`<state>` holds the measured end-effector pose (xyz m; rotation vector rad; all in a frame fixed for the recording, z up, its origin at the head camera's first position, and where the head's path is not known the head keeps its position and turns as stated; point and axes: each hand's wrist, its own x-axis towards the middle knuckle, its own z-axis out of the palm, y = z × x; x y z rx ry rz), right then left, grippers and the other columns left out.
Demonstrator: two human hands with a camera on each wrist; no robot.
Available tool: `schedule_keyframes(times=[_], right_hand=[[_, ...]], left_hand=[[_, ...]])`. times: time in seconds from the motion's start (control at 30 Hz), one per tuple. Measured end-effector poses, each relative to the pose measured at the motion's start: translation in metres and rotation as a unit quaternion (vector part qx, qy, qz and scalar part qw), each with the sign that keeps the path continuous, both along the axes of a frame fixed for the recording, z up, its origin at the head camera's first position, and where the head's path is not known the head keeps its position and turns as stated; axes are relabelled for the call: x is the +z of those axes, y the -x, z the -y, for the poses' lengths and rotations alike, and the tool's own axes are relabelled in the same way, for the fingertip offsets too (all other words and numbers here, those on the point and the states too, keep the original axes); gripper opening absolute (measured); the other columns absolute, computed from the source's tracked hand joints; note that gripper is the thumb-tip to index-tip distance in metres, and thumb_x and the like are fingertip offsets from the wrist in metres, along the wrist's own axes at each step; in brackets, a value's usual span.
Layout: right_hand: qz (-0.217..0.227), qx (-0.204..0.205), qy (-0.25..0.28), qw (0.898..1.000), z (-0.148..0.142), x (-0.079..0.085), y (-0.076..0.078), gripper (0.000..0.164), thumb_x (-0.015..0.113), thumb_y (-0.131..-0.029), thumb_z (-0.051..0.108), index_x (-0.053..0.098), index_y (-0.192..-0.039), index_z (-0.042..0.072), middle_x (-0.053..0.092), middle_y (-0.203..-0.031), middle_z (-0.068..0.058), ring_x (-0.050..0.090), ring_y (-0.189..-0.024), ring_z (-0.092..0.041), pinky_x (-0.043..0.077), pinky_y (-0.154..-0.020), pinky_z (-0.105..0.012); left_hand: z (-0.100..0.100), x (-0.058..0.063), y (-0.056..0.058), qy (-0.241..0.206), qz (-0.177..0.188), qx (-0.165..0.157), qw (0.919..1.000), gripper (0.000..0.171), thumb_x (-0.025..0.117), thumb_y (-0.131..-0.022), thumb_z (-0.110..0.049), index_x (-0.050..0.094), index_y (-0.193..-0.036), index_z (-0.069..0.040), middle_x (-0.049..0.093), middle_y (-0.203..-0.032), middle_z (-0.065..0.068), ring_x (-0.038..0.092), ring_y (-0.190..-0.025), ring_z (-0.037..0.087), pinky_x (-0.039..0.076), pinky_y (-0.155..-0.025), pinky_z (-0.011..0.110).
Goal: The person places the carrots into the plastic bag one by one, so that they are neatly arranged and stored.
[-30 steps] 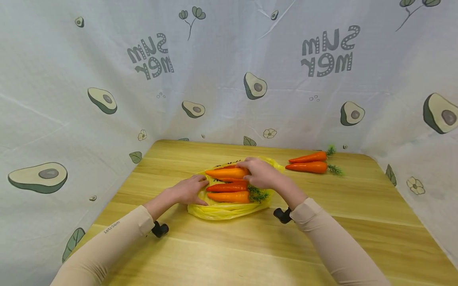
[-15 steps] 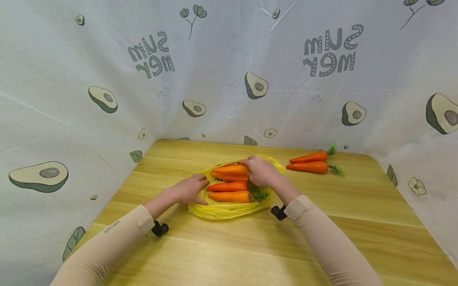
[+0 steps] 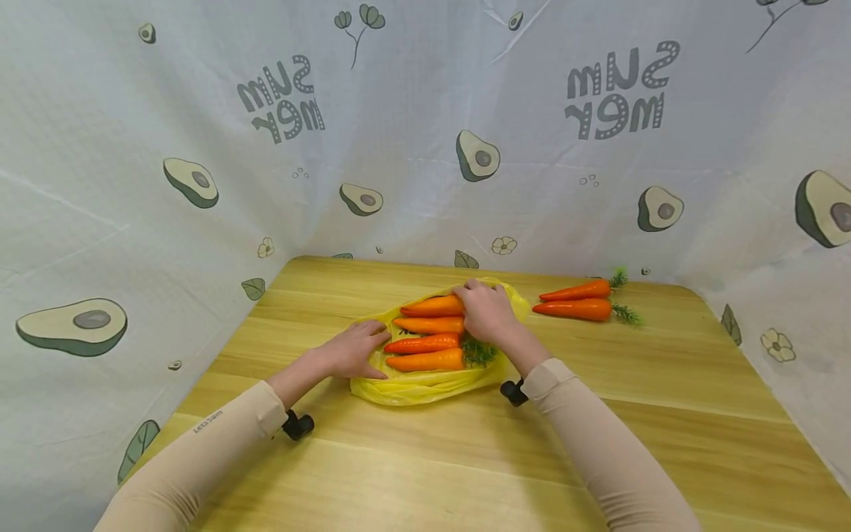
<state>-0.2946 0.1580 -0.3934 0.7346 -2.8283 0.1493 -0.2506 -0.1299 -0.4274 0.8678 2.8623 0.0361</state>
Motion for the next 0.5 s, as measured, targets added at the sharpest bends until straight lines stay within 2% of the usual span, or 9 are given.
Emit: schedule_keyframes(times=[0.2,0.37,0.5], right_hand=[[0.002,-0.018,0.004,1.000,-0.0003,-0.0004,0.0017,0.041,0.061,-0.095,0.007,0.063,-0.135,0.010,0.063,-0.130,-0.016,0.065,-0.111,-0.035,0.049,-0.084,-0.058],[0.029,-0.002,0.003,1.000,0.0004,0.0014,0.0019,0.041,0.062,-0.096,0.008,0.063,-0.137,0.012,0.063,-0.133,-0.015,0.063,-0.116,-0.036,0.050,-0.085,-0.061],[0.041,0.014,0.001,0.999,0.0001,0.0039,0.0007,0.041,0.066,-0.095,0.009,0.064,-0.136,0.012,0.064,-0.132,-0.015,0.065,-0.113,-0.038,0.054,-0.083,-0.058]], left_hand=[[-0.0015,0.0013,-0.0007,-0.002,0.000,-0.001,1.0000,0.082,0.073,-0.085,-0.058,0.049,-0.148,-0.011,0.038,-0.158,0.013,0.029,-0.150,0.033,0.023,-0.122,0.057],[-0.0015,0.0010,-0.0012,0.002,-0.006,0.000,1.0000,0.081,0.073,-0.085,-0.059,0.051,-0.147,-0.012,0.040,-0.156,0.012,0.031,-0.148,0.032,0.024,-0.121,0.058],[-0.0009,-0.0001,-0.0011,0.003,-0.007,0.003,1.0000,0.081,0.074,-0.084,-0.060,0.052,-0.146,-0.012,0.040,-0.156,0.012,0.031,-0.148,0.031,0.024,-0.121,0.058]])
